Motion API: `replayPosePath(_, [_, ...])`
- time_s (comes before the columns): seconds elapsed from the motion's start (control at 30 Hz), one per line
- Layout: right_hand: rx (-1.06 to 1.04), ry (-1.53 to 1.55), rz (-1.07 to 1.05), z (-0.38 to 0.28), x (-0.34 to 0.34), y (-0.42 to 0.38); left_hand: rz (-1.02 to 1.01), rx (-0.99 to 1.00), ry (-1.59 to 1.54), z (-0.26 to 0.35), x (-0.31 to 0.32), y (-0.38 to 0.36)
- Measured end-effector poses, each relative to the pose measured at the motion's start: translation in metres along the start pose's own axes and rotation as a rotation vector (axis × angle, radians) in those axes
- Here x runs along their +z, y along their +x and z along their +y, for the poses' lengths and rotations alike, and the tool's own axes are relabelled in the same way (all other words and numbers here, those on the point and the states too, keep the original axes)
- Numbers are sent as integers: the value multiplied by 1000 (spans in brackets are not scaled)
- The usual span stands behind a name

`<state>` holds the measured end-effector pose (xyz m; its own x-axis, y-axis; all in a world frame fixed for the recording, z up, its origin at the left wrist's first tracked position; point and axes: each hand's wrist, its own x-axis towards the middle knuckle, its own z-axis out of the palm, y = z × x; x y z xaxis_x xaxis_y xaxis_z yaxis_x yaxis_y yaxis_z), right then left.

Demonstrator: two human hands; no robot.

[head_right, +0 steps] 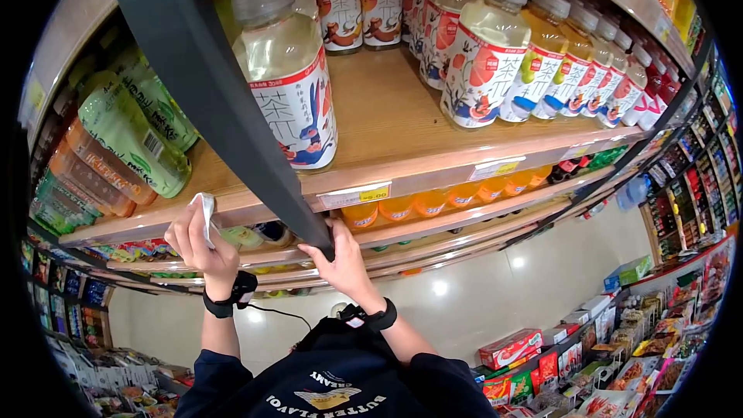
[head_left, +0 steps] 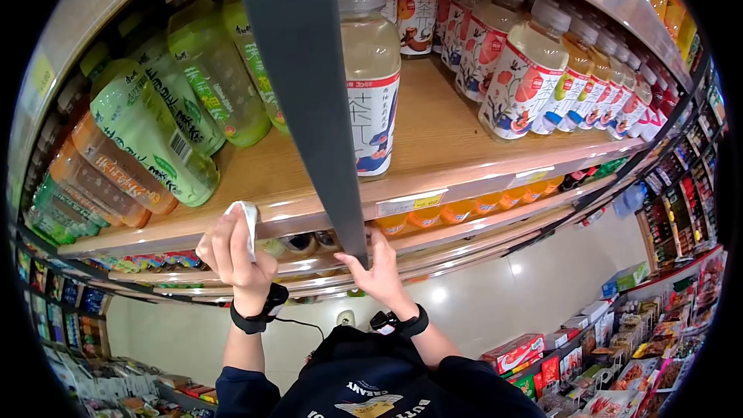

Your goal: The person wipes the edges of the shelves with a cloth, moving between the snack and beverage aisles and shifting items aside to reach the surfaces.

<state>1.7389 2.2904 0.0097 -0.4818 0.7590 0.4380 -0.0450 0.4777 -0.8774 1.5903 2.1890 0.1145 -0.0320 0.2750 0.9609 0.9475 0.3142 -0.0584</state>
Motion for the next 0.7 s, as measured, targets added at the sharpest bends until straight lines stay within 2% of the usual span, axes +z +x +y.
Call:
replayPosePath(0.13, [-5, 20, 18, 5, 3, -1, 50, 48, 41, -21, -1, -7])
replayPosePath(0.37, [-71, 11, 47, 2, 5, 0, 127, 18, 79, -45, -5, -12])
replayPosePath(0.57, [47, 145, 48, 8, 13, -8, 131, 33, 56, -78, -15, -24])
replayPosePath(0.7, [35, 116, 117, 9, 21, -10, 139, 36, 42, -107, -25, -27])
